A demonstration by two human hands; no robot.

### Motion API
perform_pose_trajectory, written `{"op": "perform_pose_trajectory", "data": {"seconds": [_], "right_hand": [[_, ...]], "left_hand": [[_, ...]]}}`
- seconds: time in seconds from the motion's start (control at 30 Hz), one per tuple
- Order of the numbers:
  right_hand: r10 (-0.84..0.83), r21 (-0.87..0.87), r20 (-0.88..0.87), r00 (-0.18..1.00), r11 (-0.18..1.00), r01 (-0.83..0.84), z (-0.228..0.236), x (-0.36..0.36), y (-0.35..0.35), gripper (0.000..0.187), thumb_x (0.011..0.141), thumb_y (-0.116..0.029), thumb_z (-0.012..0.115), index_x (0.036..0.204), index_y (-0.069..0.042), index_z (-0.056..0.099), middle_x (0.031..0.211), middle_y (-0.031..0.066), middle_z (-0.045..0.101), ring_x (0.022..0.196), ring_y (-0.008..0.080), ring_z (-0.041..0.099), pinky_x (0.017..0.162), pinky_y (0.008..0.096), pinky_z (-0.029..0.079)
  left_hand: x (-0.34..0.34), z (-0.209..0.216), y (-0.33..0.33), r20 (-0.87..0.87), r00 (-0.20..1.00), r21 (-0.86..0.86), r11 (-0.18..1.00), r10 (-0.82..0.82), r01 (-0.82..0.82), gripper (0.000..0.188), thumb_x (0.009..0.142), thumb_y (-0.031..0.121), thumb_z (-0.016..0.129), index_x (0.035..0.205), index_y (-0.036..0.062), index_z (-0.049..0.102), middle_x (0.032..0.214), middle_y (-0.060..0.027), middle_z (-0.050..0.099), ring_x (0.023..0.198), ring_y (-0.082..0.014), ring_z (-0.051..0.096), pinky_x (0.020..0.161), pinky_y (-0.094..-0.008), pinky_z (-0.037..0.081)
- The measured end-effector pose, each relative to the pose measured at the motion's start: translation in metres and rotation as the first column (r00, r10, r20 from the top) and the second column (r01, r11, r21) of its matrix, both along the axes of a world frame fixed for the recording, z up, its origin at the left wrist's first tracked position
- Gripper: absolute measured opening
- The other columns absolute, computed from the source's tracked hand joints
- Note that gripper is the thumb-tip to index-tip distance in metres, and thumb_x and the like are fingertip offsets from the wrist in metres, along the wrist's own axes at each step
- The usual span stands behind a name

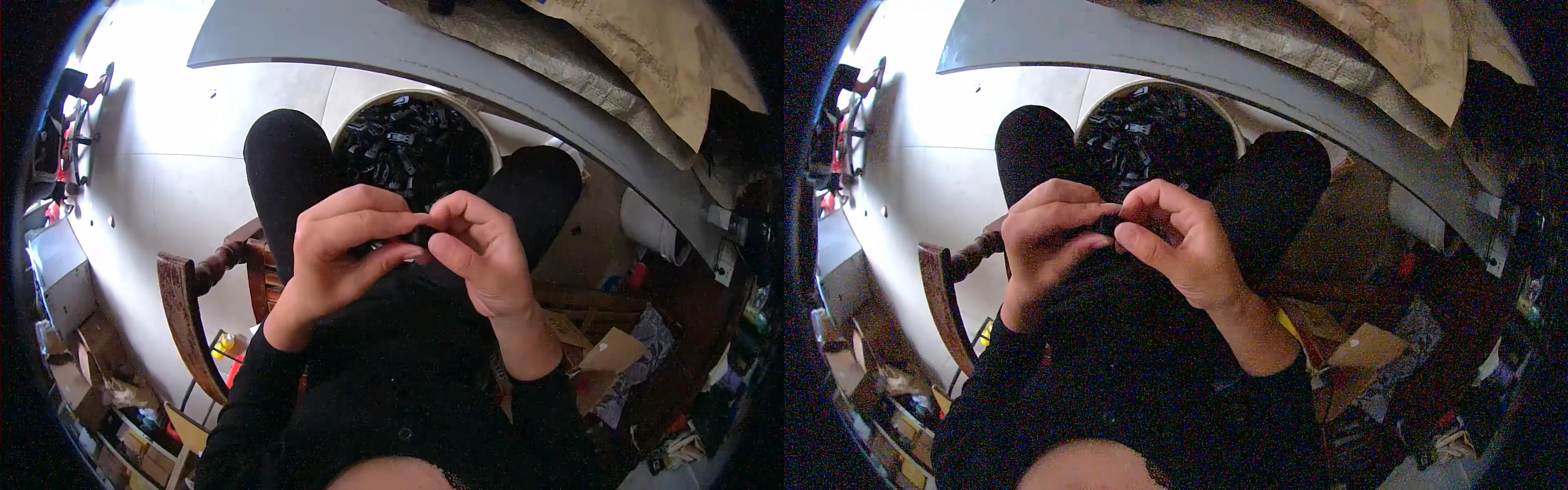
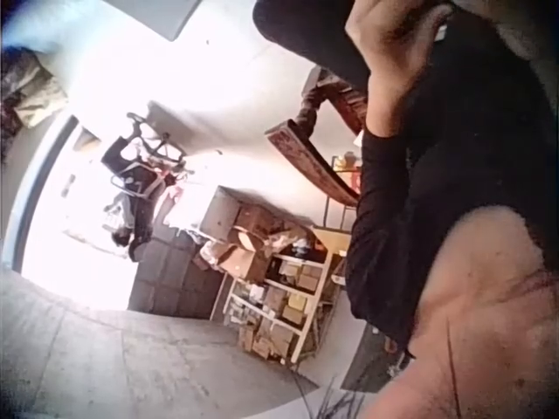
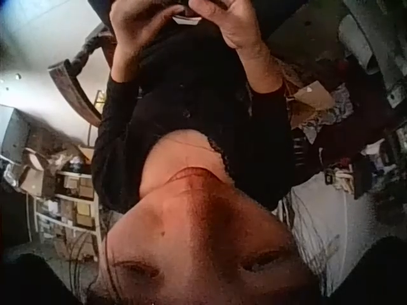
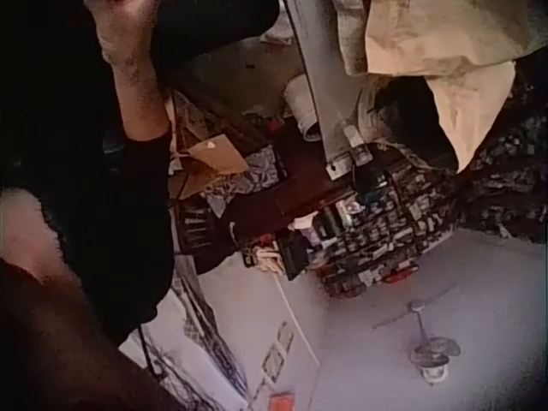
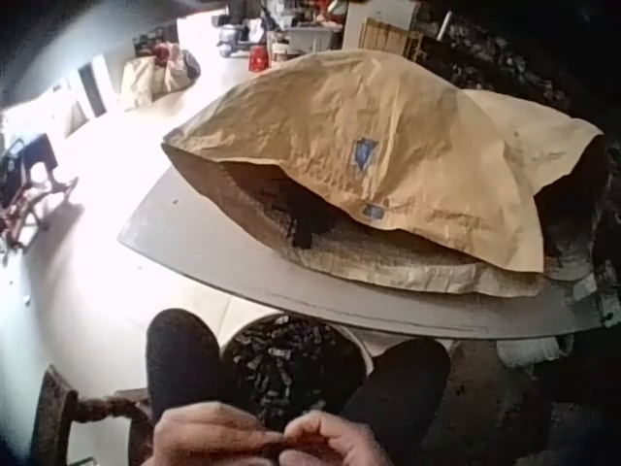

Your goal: The recorder is sitting at a workbench, taking small black plastic components from bags and containers, and assembling them together.

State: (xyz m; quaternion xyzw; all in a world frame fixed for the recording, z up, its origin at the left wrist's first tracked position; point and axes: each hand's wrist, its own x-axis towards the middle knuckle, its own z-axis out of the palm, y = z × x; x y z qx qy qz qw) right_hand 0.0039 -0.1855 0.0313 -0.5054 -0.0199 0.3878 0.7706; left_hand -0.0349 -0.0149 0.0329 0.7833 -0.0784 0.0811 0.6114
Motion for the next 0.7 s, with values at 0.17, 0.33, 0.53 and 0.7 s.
{"op": "perform_pose_trajectory", "data": {"seconds": [0.17,0.33,0.53,0.7], "right_hand": [[-0.074,0.181,-0.131,0.989,0.979,0.097,-0.015,-0.004,-0.002,0.007,0.080,-0.004,0.057,0.083,-0.005,0.050,0.083,0.0039,0.054,0.083,0.0100,0.049,0.076,0.0218,0.037],[-0.064,0.241,-0.252,0.966,0.962,0.127,-0.028,0.000,0.002,0.006,0.081,-0.003,0.056,0.081,-0.006,0.050,0.079,0.0026,0.052,0.082,0.0099,0.049,0.074,0.0222,0.038],[0.123,0.224,-0.314,0.941,0.973,-0.053,-0.015,0.013,0.007,0.010,0.084,-0.011,0.055,0.084,-0.004,0.047,0.083,0.0066,0.056,0.072,0.0092,0.056,0.061,0.0212,0.046],[0.212,0.374,-0.299,0.930,0.923,-0.091,-0.010,0.009,0.008,0.036,0.088,-0.034,0.050,0.096,0.000,0.044,0.078,0.0098,0.058,0.061,0.0103,0.059,0.046,0.0201,0.045]], "left_hand": [[0.001,-0.009,-0.007,0.183,0.983,0.118,0.993,-0.004,-0.018,0.024,0.057,0.001,0.073,0.078,-0.0022,0.062,0.077,-0.0115,0.058,0.064,-0.0211,0.059,0.055,-0.0266,0.047],[-0.003,-0.016,-0.008,0.165,0.985,0.137,0.988,0.043,-0.066,0.024,0.057,0.001,0.073,0.078,-0.0025,0.062,0.077,-0.0109,0.058,0.064,-0.0200,0.059,0.055,-0.0263,0.047],[0.001,-0.014,0.001,0.071,0.997,-0.078,0.997,0.025,-0.019,0.026,0.062,0.009,0.073,0.083,-0.0015,0.063,0.079,-0.0104,0.059,0.069,-0.0199,0.058,0.059,-0.0271,0.046],[-0.004,-0.020,0.007,0.133,0.989,-0.135,0.987,-0.068,0.086,0.026,0.063,0.010,0.074,0.082,-0.0028,0.062,0.073,-0.0103,0.060,0.066,-0.0202,0.060,0.058,-0.0262,0.047]]}}
